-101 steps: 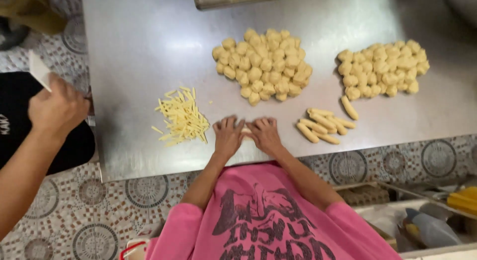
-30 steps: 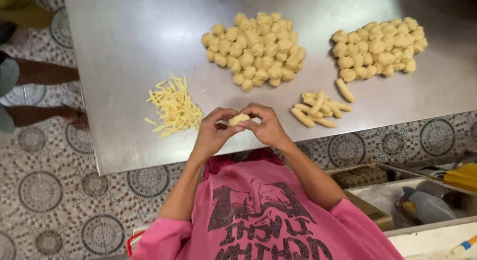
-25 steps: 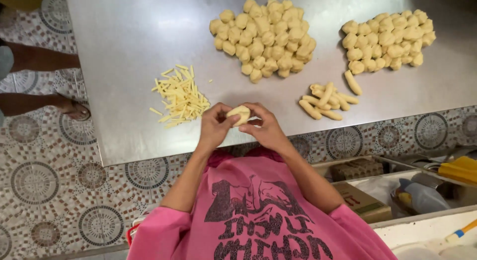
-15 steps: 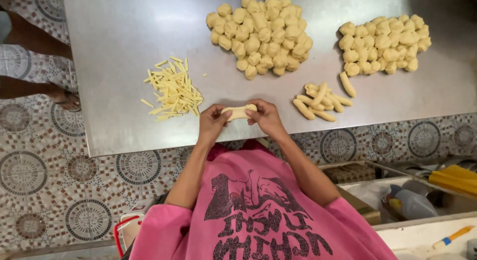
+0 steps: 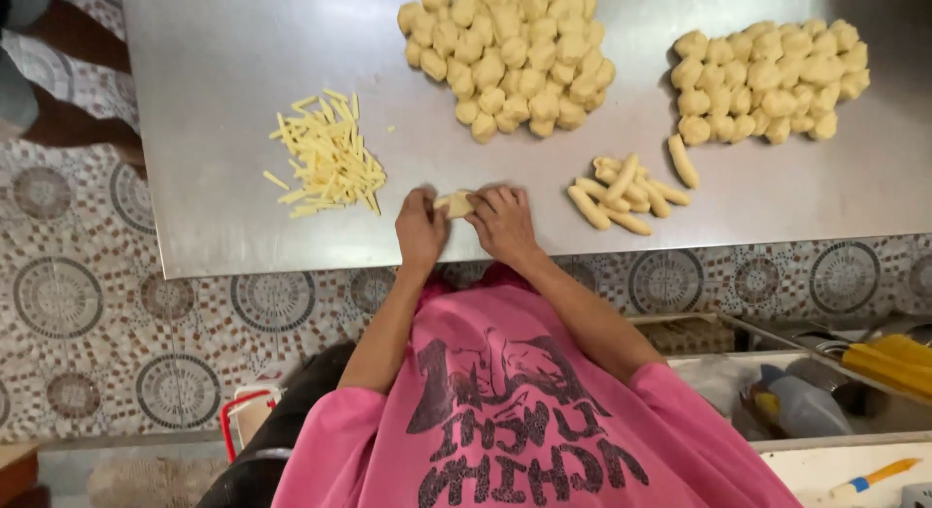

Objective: The person flattens small dough balls on a metal table, places shredded cheese on top, and rolls them into cylindrical shapes. They repeat this process for multiple dough pieces, arranging the finished rolls on the table.

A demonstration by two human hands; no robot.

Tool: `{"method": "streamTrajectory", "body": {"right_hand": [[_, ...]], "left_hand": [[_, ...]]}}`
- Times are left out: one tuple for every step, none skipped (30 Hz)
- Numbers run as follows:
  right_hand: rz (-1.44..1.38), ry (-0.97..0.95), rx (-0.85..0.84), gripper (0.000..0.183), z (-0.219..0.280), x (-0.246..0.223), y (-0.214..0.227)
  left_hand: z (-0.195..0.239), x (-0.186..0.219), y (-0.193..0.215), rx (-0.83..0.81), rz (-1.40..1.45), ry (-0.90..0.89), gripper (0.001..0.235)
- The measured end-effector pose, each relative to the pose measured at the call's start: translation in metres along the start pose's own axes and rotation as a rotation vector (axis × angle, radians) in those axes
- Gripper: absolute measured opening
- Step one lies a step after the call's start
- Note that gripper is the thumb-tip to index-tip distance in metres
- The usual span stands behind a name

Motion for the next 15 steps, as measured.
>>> {"method": "streamTrajectory", "body": {"right_hand": [[-0.005, -0.003, -0.010, 0.034, 0.007, -0.004, -0.003], [0.035, 0.018, -0.038, 0.036, 0.007, -0.005, -0.004], [0.075, 0.040, -0.065, 0.039, 0.007, -0.006, -0.004], [0.076, 0.038, -0.068, 0.039, 0.011, -0.006, -0.003], [0.077, 0.007, -0.136, 0.043, 0.016, -0.006, -0.003], [0.079, -0.026, -0.196, 0.048, 0.016, -0.005, -0.001], [0.080, -0.030, -0.192, 0.048, 0.004, -0.015, 0.009], [0.096, -0.024, -0.264, 0.058, 0.001, -0.028, 0.019], [0.113, -0.017, -0.337, 0.069, -0.003, -0.041, 0.028], [0.116, -0.015, -0.341, 0.069, 0.000, -0.046, 0.019], [0.190, -0.072, -0.399, 0.075, 0.002, -0.051, 0.011], [0.262, -0.125, -0.452, 0.082, 0.002, -0.055, 0.002], [0.262, -0.119, -0.452, 0.082, -0.012, -0.044, 0.006], [0.154, -0.112, -0.473, 0.079, -0.009, -0.040, 0.007], [0.045, -0.106, -0.492, 0.075, -0.006, -0.037, 0.008]], "left_hand": [[0.006, -0.005, -0.004, -0.006, 0.003, 0.009, 0.029], [0.004, -0.008, -0.006, -0.042, -0.048, 0.014, 0.024], [0.001, -0.012, -0.007, -0.077, -0.098, 0.018, 0.020], [0.012, -0.001, 0.006, -0.079, -0.096, 0.019, 0.020], [0.023, 0.012, 0.020, -0.090, -0.307, -0.048, 0.029], [0.029, 0.024, 0.036, -0.097, -0.522, -0.123, 0.042], [0.025, 0.036, 0.040, -0.097, -0.524, -0.129, 0.042], [0.030, 0.048, 0.038, -0.291, -0.640, -0.120, 0.052], [0.035, 0.059, 0.036, -0.488, -0.752, -0.113, 0.064], [0.035, 0.054, 0.025, -0.487, -0.748, -0.111, 0.064], [0.035, 0.048, 0.013, -0.533, -0.874, -0.053, 0.068], [0.033, 0.043, 0.004, -0.576, -1.004, 0.010, 0.072], [0.014, 0.035, 0.006, -0.573, -1.004, 0.015, 0.072], [0.012, 0.027, 0.002, -0.601, -0.912, -0.004, 0.071], [0.012, 0.019, -0.002, -0.626, -0.819, -0.022, 0.071]]}}
Point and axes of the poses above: each hand's wrist, its own z-axis away from the middle knuckle, its own y-axis out of the back of the hand, x = y × z, the point moved 1 cm from there along -z, towards the middle knuckle, and after that the axes turned 15 degrees about -x, right-handed, at the moved point
